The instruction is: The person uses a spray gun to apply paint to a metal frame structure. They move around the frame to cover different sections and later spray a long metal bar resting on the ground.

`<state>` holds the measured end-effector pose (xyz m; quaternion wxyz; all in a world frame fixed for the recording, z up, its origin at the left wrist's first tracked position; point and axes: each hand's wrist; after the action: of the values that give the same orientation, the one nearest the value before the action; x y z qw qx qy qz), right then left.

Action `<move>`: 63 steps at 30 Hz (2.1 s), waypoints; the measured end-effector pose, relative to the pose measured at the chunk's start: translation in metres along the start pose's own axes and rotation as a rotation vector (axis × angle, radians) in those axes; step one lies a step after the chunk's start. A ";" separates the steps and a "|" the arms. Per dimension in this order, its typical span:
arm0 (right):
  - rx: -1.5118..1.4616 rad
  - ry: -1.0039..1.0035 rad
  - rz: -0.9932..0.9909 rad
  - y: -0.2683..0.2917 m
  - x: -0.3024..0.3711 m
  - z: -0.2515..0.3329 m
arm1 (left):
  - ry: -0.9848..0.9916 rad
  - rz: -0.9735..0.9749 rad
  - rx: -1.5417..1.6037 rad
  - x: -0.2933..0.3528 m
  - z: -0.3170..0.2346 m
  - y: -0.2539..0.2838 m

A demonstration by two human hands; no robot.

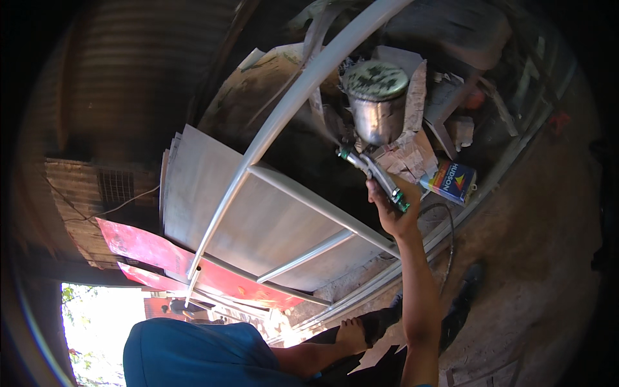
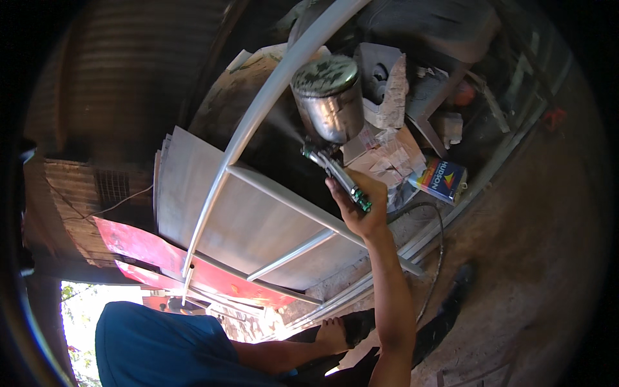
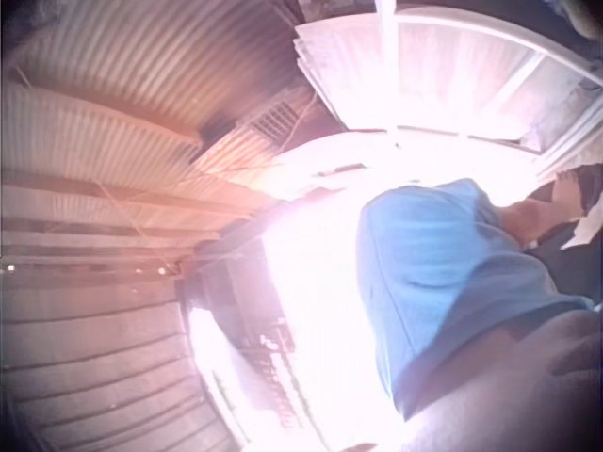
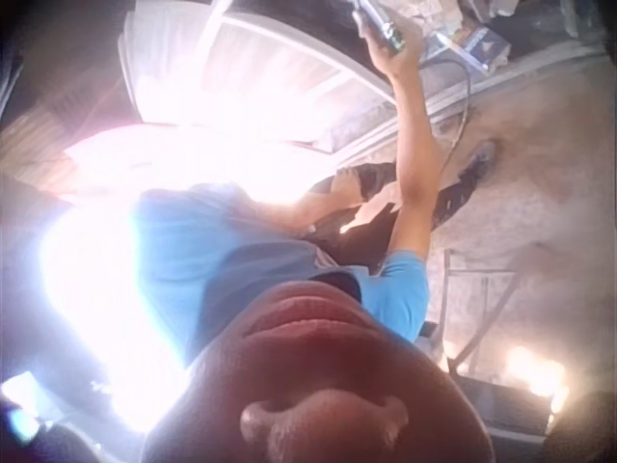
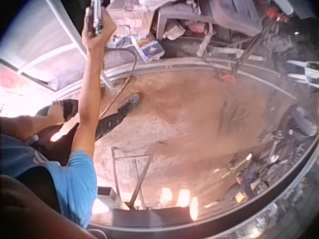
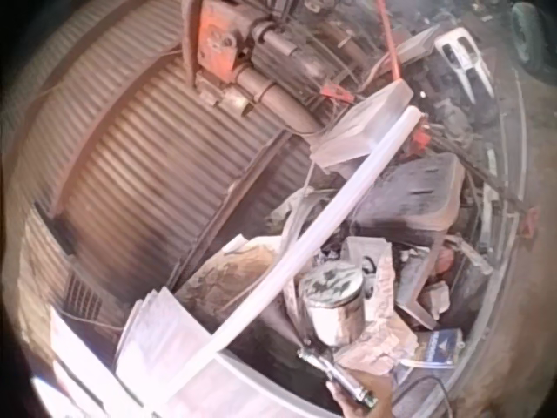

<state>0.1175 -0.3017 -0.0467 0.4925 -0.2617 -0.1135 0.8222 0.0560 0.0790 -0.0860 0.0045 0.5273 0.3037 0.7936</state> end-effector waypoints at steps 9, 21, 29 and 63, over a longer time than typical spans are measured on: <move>0.053 0.059 -0.233 -0.074 0.053 -0.015 | -0.055 -0.111 -0.051 0.011 0.022 -0.020; -0.094 -0.123 -0.381 -0.128 0.106 -0.019 | -0.021 -0.324 -0.038 -0.010 0.055 -0.064; -0.074 -0.346 0.221 -0.145 0.162 0.001 | -0.068 -0.164 0.088 0.000 0.081 -0.060; 0.494 -0.050 0.262 -0.053 0.035 0.381 | -1.007 -1.027 1.445 0.290 0.037 0.464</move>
<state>-0.0627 -0.2184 0.2848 0.4282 -0.1256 0.1131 0.8877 0.1035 -0.1868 0.3918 0.1521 0.4824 0.8626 0.0087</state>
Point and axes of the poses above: each hand's wrist, its own x-axis away from the middle knuckle, its own y-axis out of the back of the hand, z = x × y, and after that the axes turned 4 degrees about x, right-handed
